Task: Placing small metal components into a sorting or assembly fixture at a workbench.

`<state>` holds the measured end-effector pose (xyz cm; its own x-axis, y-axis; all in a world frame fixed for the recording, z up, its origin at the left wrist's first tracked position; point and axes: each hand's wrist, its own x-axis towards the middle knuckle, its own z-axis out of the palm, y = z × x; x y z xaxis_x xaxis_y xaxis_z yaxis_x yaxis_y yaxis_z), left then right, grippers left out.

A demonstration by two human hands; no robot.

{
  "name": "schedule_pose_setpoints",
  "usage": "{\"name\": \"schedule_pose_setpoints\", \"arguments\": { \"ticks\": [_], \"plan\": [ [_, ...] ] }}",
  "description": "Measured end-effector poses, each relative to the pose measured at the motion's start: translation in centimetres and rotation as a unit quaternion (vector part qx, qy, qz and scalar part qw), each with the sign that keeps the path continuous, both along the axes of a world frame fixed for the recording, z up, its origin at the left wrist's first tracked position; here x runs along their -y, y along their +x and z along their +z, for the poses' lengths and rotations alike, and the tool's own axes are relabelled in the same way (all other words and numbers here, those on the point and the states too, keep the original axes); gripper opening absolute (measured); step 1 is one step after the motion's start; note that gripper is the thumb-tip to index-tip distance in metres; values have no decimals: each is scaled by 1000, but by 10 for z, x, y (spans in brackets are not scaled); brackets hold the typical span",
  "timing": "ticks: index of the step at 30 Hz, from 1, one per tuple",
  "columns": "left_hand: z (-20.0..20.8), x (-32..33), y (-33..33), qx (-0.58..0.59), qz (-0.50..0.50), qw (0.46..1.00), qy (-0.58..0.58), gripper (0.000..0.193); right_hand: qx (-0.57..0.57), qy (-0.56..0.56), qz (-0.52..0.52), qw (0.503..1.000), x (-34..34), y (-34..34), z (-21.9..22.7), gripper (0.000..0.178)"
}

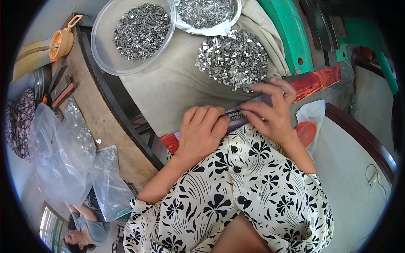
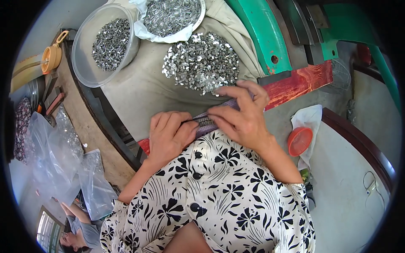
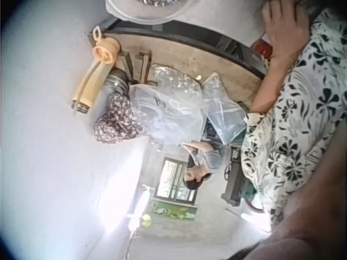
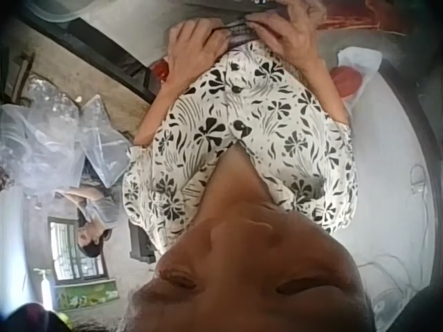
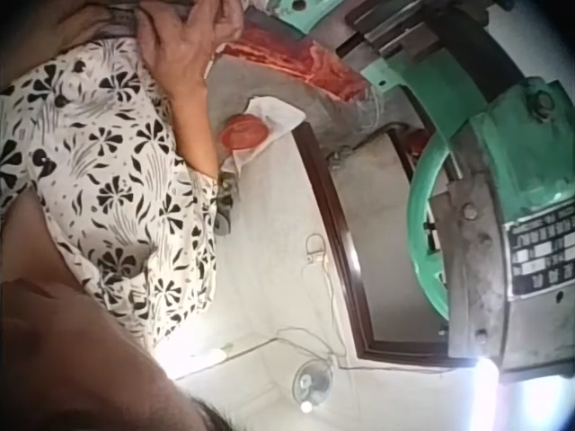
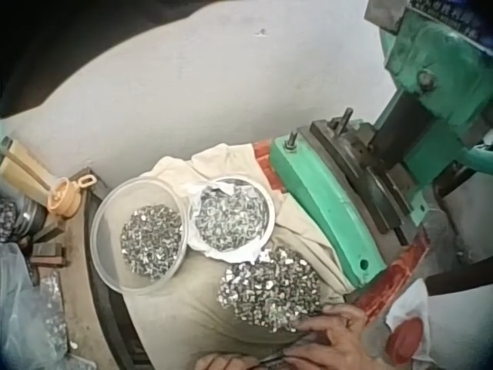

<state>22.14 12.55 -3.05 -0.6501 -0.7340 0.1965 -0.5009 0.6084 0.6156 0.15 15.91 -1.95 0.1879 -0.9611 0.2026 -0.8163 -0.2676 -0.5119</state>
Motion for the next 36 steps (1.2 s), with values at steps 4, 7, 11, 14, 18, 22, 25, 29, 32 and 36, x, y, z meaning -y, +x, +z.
{"name": "schedule_pose_setpoints", "arguments": {
  "ticks": [4, 7, 11, 14, 18, 22, 25, 29, 32, 36],
  "plan": [
    [3, 5, -2, 7, -31, 999, -24, 24, -33, -20, -21, 999, 15, -4, 1, 20],
    [5, 8, -1, -22, -8, 1000, -1, 22, -45, -25, -7, 999, 26, 1, 0, 19],
    [9, 22, 0, 18, 86, 996, -17, 14, -81, -12, 39, 996, 42, 4, 4, 17],
    [2, 31, 4, 48, 105, 993, -2, 16, -115, -3, 72, 991, 48, 1, 10, 15],
    [3, 33, 7, 54, 95, 994, 29, 18, -132, -20, 77, 988, 47, 4, 7, 8],
    [3, 41, 12, 27, 61, 995, 72, 16, -123, -11, 61, 990, 48, 7, 10, 7],
    [5, 47, 16, 29, 28, 995, 91, 15, -122, -14, 49, 991, 46, 7, 9, 7],
    [4, 48, 16, 32, 26, 994, 104, 15, -123, -19, 48, 991, 45, 5, 9, 8],
    [0, 44, 14, 25, 51, 994, 88, 15, -116, -14, 59, 991, 44, 5, 8, 11],
    [4, 33, 7, -1, 86, 992, 92, 15, -57, -20, 55, 997, 42, 12, 7, 15]
  ]
}}
